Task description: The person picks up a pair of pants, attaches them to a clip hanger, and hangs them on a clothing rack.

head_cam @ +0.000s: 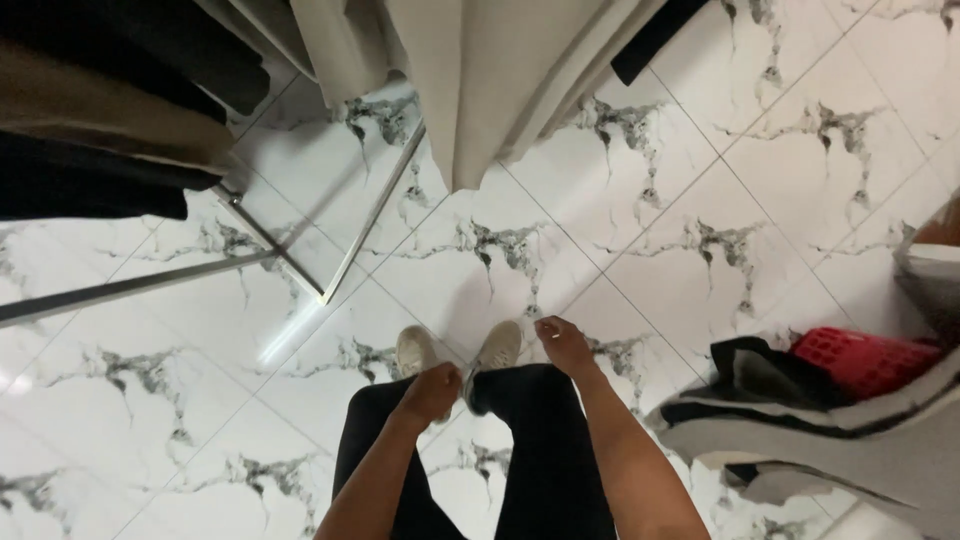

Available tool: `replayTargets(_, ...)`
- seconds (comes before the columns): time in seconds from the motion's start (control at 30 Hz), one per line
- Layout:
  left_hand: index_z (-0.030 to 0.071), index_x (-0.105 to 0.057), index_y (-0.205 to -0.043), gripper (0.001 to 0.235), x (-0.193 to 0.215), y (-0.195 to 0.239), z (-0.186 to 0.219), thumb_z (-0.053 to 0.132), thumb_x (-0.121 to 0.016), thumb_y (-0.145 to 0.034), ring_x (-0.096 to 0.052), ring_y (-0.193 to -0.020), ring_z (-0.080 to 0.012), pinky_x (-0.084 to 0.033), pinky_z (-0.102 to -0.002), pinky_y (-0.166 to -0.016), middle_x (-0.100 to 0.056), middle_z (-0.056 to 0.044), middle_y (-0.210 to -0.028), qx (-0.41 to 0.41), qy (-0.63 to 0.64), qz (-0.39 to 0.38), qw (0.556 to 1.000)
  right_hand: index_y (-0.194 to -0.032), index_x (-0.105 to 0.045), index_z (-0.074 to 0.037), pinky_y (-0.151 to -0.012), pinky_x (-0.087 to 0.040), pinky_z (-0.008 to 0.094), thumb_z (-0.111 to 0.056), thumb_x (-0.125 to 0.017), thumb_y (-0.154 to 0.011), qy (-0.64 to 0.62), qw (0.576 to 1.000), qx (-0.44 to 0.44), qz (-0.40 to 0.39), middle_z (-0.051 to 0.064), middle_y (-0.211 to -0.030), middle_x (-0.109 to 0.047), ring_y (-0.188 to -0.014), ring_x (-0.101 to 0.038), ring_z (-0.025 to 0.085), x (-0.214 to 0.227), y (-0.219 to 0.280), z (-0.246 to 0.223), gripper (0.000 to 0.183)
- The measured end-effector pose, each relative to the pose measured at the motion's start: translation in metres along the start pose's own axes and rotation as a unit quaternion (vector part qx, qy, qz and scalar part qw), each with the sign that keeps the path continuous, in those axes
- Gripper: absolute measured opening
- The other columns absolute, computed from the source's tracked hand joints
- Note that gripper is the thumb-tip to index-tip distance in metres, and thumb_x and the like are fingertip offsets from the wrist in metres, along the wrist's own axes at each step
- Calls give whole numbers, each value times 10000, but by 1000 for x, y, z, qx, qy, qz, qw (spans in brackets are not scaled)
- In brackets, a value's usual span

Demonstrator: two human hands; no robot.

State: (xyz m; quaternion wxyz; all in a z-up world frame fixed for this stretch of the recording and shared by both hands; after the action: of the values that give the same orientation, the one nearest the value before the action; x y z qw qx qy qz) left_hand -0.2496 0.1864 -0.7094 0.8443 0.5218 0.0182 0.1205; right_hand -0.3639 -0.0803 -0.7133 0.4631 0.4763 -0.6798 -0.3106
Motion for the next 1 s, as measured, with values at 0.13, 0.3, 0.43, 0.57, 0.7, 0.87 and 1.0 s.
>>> replayTargets(0.13, -4, -600, -1381, 524, 19, -99, -47, 333, -428, -1019, -701, -1084, -429, -570, -525, -887, -699, -288, -1206, -11, -78, -4, 997, -1405, -606, -203, -904, -573, 411, -426, -552, -1021, -24, 999, 19, 13, 160, -1270, -664, -1082, -677, 269, -32, -96, -43, 447)
replayTargets(0.3, 45, -669, -1221, 484, 27, -246, -125, 372, -390, -999, -735, -929, -345, -586, -454, -763, -746, -180, -1004, -33, -175, 24, 984, -1561, -365, -133, -1088, -499, 499, -521, -610, -956, -48, 995, 75, 39, 255, -1451, -536, -1344, -544, 381, -69, -248, -60, 759)
replayTargets(0.43, 64, -664, -1232, 462, 64, -287, -83, 360, -397, -999, -729, -919, -314, -573, -442, -802, -744, -175, -1002, -64, -158, 48, 984, -1622, -230, -153, -1143, -466, 533, -408, -604, -983, -79, 980, 151, 101, 273, -1597, -333, -1425, -450, 403, -56, -269, -145, 783)
replayTargets(0.57, 91, -657, -1261, 412, 114, -300, -30, 319, -408, -1025, -729, -864, -253, -581, -400, -761, -746, -125, -945, -113, -179, 124, 969, -1509, -428, -108, -1122, -503, 463, -447, -638, -986, -85, 954, 241, 156, 165, -1541, -432, -1405, -475, 312, -47, -320, -171, 657)
replayTargets(0.7, 137, -638, -1305, 377, 143, -322, -32, 365, -434, -1085, -700, -1064, -258, -606, -402, -845, -701, -119, -1211, -155, -41, 215, 963, -1330, -600, -19, -984, -578, 522, -327, -624, -976, -92, 937, 305, 144, 201, -1276, -675, -1241, -614, 349, -63, -313, -145, 470)
replayTargets(0.87, 102, -398, -1516, 560, 144, -201, 33, 449, -446, -1079, -523, -1350, -344, -500, -479, -1102, -424, -186, -1533, -141, 168, 217, 951, -1427, -525, -5, -845, -631, 509, -236, -644, -944, -250, 935, 242, 62, 216, -1280, -640, -1047, -679, 314, -104, -284, -73, 548)
replayTargets(1.0, 114, -295, -1577, 684, 133, -176, 56, 402, -586, -1030, -426, -1436, -409, -393, -516, -1217, -309, -218, -1606, -165, 248, 179, 938, -1457, -454, 78, -787, -641, 579, 4, -597, -856, -407, 897, 167, 44, 265, -1352, -551, -1013, -635, 340, -117, -210, -64, 622)
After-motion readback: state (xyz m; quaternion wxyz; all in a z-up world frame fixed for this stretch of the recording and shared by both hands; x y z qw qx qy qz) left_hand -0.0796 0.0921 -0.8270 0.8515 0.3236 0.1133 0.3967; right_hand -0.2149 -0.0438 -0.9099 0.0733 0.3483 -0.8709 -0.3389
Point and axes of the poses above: each hand's wrist, its own y-axis away from the middle knuckle, its own x-axis out of the back of the hand, z = x × y, the point moved 8 cm from there along -y, towards the middle knuckle
